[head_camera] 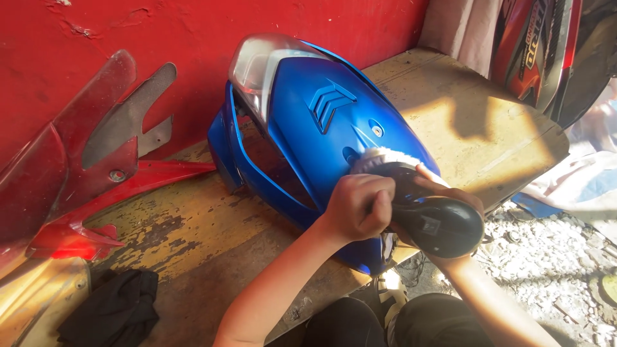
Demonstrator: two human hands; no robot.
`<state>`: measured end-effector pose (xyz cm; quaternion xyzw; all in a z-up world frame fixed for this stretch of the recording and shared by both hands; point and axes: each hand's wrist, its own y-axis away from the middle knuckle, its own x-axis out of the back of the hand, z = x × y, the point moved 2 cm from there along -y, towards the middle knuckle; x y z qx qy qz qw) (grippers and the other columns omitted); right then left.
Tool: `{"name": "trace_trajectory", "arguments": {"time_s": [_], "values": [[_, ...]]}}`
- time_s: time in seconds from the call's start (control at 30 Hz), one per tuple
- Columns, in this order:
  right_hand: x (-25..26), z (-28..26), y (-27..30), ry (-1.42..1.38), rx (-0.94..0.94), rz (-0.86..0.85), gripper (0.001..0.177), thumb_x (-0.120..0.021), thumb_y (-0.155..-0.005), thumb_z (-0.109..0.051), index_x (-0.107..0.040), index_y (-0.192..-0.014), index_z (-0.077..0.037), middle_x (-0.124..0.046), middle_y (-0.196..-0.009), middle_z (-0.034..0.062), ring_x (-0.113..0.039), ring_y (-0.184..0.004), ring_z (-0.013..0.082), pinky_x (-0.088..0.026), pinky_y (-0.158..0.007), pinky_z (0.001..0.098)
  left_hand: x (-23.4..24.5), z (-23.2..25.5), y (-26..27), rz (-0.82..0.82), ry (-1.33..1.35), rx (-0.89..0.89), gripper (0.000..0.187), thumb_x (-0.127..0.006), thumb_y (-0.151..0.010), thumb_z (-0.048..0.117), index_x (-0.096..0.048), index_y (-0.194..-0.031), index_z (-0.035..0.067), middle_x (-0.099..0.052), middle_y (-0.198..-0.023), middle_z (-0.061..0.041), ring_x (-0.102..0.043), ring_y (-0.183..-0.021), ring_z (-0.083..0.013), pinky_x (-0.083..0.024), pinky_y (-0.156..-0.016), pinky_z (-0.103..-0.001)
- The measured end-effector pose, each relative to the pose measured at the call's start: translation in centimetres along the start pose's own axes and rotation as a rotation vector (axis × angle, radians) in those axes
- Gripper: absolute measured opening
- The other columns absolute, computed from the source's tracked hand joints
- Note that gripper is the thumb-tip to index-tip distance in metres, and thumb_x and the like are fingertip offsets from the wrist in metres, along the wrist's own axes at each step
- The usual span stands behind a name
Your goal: The person uses a handheld electric polisher with a buffing pad to polish a blue motorcycle fairing. The person moves the tool across the surface of the fairing, which is resting on a wooden workbench next to a red motorcycle part.
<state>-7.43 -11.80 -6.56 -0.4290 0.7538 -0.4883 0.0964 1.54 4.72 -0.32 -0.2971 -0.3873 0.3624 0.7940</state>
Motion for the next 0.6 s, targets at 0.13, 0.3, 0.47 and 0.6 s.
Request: {"name": "trace_trajectory", "arguments": {"time_s": [0.13, 0.3, 0.47, 0.6], "values": [[-1.3, -1.2, 1.5, -0.231, 0.029, 0.056, 0.076, -0.096, -0.066, -0.020, -0.045, -0.120, -0.004, -0.066, -0.125, 0.0165, -0.059, -0.135, 0.0393, -0.052, -0.114, 0.0494, 1.0, 0.3, 1.6, 0.031, 0.001, 0.027, 0.027, -0.047, -0.098, 0.018, -0.048, -0.073, 0.007, -0.051, -0.068, -0.011, -0.061, -0.066, -0.0329, -0.047, -0.063, -0.041], [0.6, 3.3, 6.2, -0.481, -0.138, -0.084, 0.076, -0.093, -0.061, -0.009, -0.049, -0.123, -0.004, -0.063, -0.131, 0.0312, -0.052, -0.143, 0.0490, -0.051, -0.115, 0.0585, 0.0, 1.4, 3.7, -0.020, 0.006, 0.006, 0.023, -0.051, -0.095, 0.019, -0.051, -0.075, 0.008, -0.052, -0.070, -0.011, -0.060, -0.068, -0.0337, -0.048, -0.066, -0.042], [0.6, 0.9, 4.4, -0.371, -0.134, -0.063, 0.075, -0.093, -0.061, -0.012, -0.047, -0.120, -0.006, -0.062, -0.130, 0.0321, -0.053, -0.140, 0.0481, -0.052, -0.112, 0.0575, 0.5, 1.5, 3.8, -0.035, 0.025, 0.002, 0.022, -0.052, -0.095, 0.018, -0.050, -0.076, 0.007, -0.052, -0.071, -0.010, -0.060, -0.067, -0.0332, -0.048, -0.062, -0.039], [0.2, 2.4, 7.1, -0.605, -0.199, -0.043, 0.034, -0.071, -0.094, -0.013, -0.053, -0.122, -0.006, -0.063, -0.137, 0.0331, -0.054, -0.142, 0.0463, -0.046, -0.125, 0.0576, 0.9, 1.5, 4.8, -0.009, -0.023, 0.006, 0.022, -0.052, -0.094, 0.017, -0.049, -0.074, 0.008, -0.050, -0.068, -0.010, -0.059, -0.066, -0.0330, -0.047, -0.059, -0.039]]}}
